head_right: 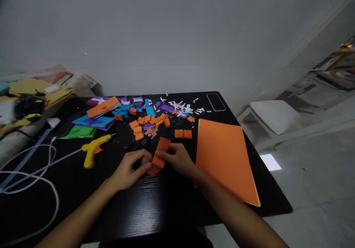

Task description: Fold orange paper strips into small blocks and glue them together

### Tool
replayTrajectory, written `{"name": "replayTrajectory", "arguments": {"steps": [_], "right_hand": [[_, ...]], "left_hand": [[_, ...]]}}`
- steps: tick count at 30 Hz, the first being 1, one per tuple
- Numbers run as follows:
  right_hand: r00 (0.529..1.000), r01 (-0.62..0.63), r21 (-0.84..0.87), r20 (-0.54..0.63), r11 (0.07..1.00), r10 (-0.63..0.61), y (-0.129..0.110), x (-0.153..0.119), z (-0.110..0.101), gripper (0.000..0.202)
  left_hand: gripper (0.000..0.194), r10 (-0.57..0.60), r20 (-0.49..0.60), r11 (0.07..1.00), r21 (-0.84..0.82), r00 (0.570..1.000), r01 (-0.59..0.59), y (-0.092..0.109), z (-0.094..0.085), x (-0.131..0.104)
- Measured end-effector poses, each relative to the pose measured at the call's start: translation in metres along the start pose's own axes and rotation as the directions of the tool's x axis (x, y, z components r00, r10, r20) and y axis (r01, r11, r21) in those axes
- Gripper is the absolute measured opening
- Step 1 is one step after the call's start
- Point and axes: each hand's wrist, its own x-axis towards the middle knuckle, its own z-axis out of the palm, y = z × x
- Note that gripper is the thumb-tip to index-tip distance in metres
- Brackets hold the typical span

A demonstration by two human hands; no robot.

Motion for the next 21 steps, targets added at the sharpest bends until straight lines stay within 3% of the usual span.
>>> {"name": "replayTrajectory", "arguments": {"steps": [4, 8, 15, 21], "right_hand": [[0.999, 0.009, -0.024, 0.036, 1.0, -0.008, 0.005, 0.0, 0.001, 0.038], [0.994, 0.014, -0.02, 0.109, 1.0, -0.012, 0.011, -0.001, 0.004, 0.034], [0.984, 0.062, -0.17, 0.175, 0.984, -0.031, 0.008, -0.006, 0.008, 0.033], [0.988, 0.149, -0.325, 0.022, 0.934, -0.15, 0.006, -0.003, 0.004, 0.033]], "left_hand": [[0.027, -0.076, -0.016, 0.987, -0.145, 0.997, 0.073, 0.001, -0.001, 0.003], [0.027, -0.194, -0.093, 0.972, -0.151, 0.977, 0.178, -0.001, 0.007, 0.007], [0.029, -0.252, -0.15, 0.953, -0.209, 0.956, 0.218, -0.004, 0.012, 0.01], [0.029, -0.293, -0.132, 0.935, -0.244, 0.947, 0.256, -0.003, 0.01, 0.01]]}}
